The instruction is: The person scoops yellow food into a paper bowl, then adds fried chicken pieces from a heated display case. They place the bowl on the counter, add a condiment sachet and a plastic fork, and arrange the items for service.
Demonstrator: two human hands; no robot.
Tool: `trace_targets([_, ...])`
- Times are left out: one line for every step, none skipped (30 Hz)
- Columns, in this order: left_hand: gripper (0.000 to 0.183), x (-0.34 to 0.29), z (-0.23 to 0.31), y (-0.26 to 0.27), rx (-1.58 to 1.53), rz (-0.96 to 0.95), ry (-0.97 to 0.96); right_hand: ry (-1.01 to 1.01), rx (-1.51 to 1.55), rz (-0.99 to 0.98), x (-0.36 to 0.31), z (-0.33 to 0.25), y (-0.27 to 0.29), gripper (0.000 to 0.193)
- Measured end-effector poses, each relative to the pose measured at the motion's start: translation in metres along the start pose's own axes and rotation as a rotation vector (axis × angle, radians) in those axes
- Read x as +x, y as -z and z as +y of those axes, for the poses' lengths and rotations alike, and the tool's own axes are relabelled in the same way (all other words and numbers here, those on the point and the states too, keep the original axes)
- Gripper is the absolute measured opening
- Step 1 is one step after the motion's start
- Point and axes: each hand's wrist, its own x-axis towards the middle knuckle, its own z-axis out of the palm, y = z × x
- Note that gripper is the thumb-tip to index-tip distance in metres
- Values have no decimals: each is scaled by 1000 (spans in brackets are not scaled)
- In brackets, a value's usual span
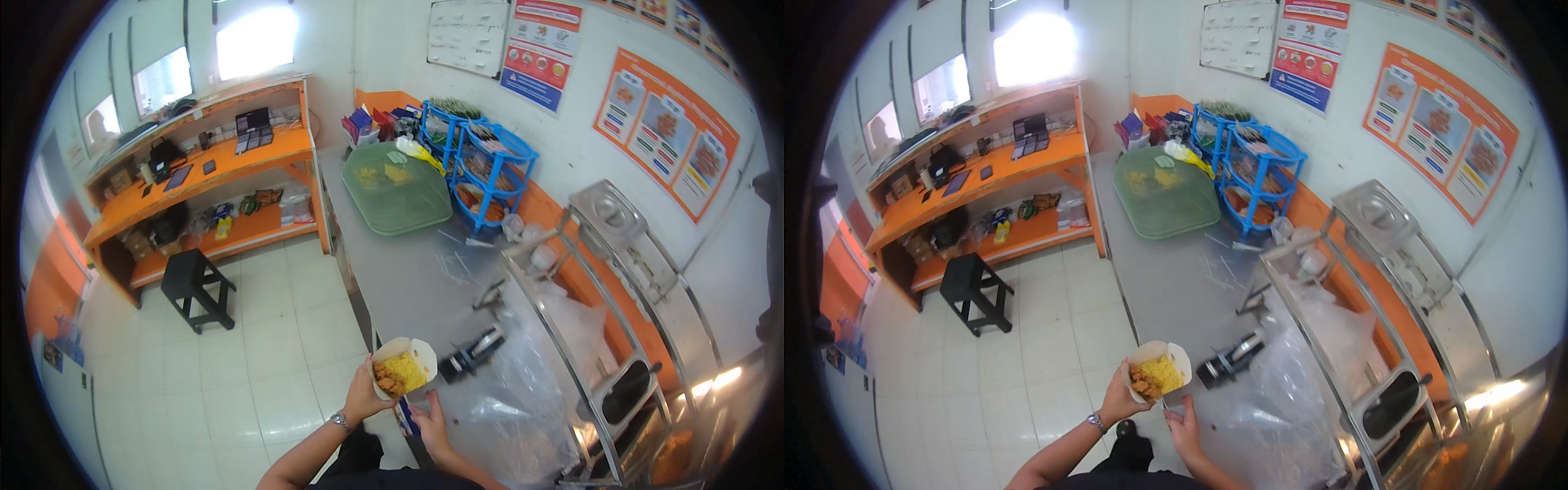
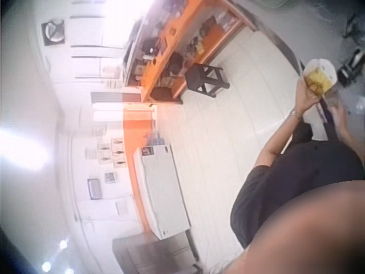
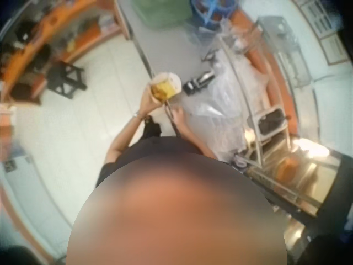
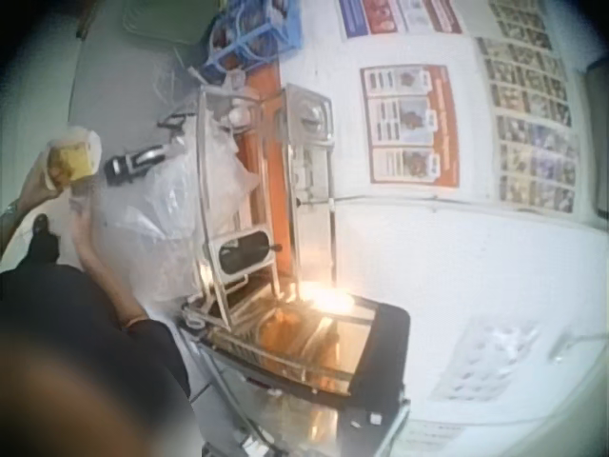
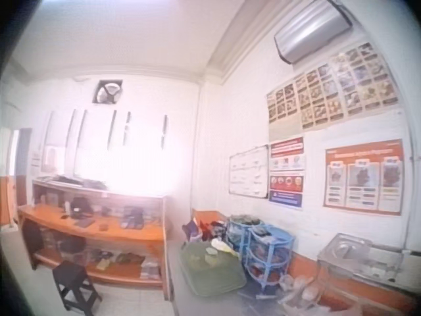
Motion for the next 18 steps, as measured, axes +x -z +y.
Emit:
trace_targets([115,28,-15,8,25,25,-16,-46,-25,43,16,-7,-15,68])
trace_targets([115,57,-28,14,5,-16,-20,-18,17,-8,29,-12,-29,67])
trace_targets([114,90,-41,23,16,-45,-32,-11,49,-34,43,-17,-43,66])
trace_targets([113,114,-52,29,44,-102,-10,0,103,-65,57,-21,-55,64])
trace_targets([113,134,-62,32,24,-131,-23,-24,50,-60,70,-24,-63,62])
trace_targets([112,163,-72,32,23,-175,-17,-26,19,-68,84,-26,-70,59])
trace_targets([112,195,-81,30,30,-208,-28,-7,-9,-80,103,-27,-75,57])
trace_targets([113,218,-88,28,67,-175,-72,-34,14,-89,124,-28,-78,53])
trace_targets([113,246,-95,25,78,-198,-95,-53,38,-100,147,-30,-79,49])
trace_targets([112,271,-101,21,89,-223,-116,-74,64,-111,168,-30,-81,45])
trace_targets([112,288,-107,16,110,-226,-156,-112,90,-117,189,-29,-87,41])
trace_targets([113,307,-113,12,128,-269,-166,-159,58,-84,208,-30,-95,40])
trace_targets([113,316,-121,14,56,-349,-158,-194,24,-57,228,-32,-105,39])
trace_targets([113,332,-126,18,15,-404,-179,-201,-13,-34,259,-40,-115,38])
trace_targets([114,360,-136,23,-20,-453,-206,-229,47,-96,294,-51,-127,39])
trace_targets([104,377,-150,33,-56,-449,-247,-292,122,-154,316,-61,-146,40])
trace_targets([93,392,-167,46,-139,-391,-187,-372,200,-200,331,-72,-163,41])
trace_targets([82,413,-188,60,-237,-303,-144,-399,235,-213,349,-85,-180,44])
